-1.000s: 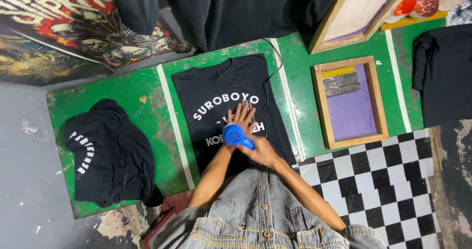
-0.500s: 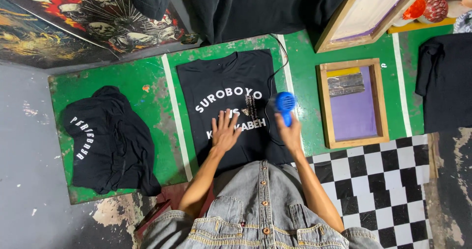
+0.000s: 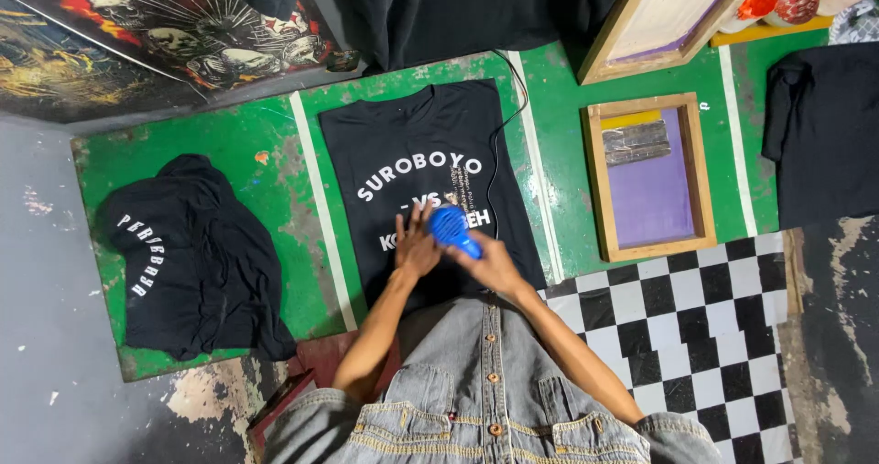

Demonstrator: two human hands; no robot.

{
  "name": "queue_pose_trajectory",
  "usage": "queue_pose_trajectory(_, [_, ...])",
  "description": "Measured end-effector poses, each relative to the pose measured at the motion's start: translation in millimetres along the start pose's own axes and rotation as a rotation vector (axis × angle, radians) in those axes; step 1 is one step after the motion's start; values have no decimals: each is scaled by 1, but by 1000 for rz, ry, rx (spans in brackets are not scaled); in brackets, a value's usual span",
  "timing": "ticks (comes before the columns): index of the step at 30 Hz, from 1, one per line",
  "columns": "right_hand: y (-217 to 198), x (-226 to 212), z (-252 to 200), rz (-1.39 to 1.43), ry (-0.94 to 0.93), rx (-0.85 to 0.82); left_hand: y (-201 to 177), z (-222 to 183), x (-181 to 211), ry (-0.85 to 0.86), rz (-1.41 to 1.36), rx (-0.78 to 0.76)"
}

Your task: Apply ink through a screen onto a t-shirt and then dry the ink using a hair dryer.

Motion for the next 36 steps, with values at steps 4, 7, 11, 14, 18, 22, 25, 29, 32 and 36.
queue_pose_trajectory(4, [-45,11,15,68,160,328,-16,-12,-40,-175,-32,85])
queue_pose_trajectory(7, [-68,32,20,80,235,469,-28,-19,-54,-275,-31,-43])
queue_pose_trajectory(11, [-65,40,18,58,262,494,-31,-17,-45,-343,-36,-81])
queue_pose_trajectory(14, [-31,25,20,89,174,372,-20,-10,-23,-291,-43,-50])
queue_pose_trajectory(18, [4,-25,-5,13,77,91,17,2,-1,-246,-64,-139])
queue_pose_trajectory(22, [23,-32,-22,-23,-79,-224,27,7,26,6,23,287])
queue_pose_trajectory(25, [12,-30,-16,-26,-81,-237,34,11,24,71,40,311])
queue_pose_trajectory(29, [-22,-33,2,20,84,41,11,14,-2,-99,-11,-146])
queue_pose_trajectory(32, [-59,12,22,47,176,281,-26,15,-25,-241,-31,-92])
queue_pose_trajectory(36, [-92,43,26,120,237,489,-26,7,-59,-332,-8,-53])
Point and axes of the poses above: each hand's wrist, its own z-axis towards the middle knuckle, its own y-axis out of the palm, x = y × z, the point moved 3 cm from there along z, towards the middle knuckle, and after that the axes turned 13 degrees about x, right-handed, at the moved point
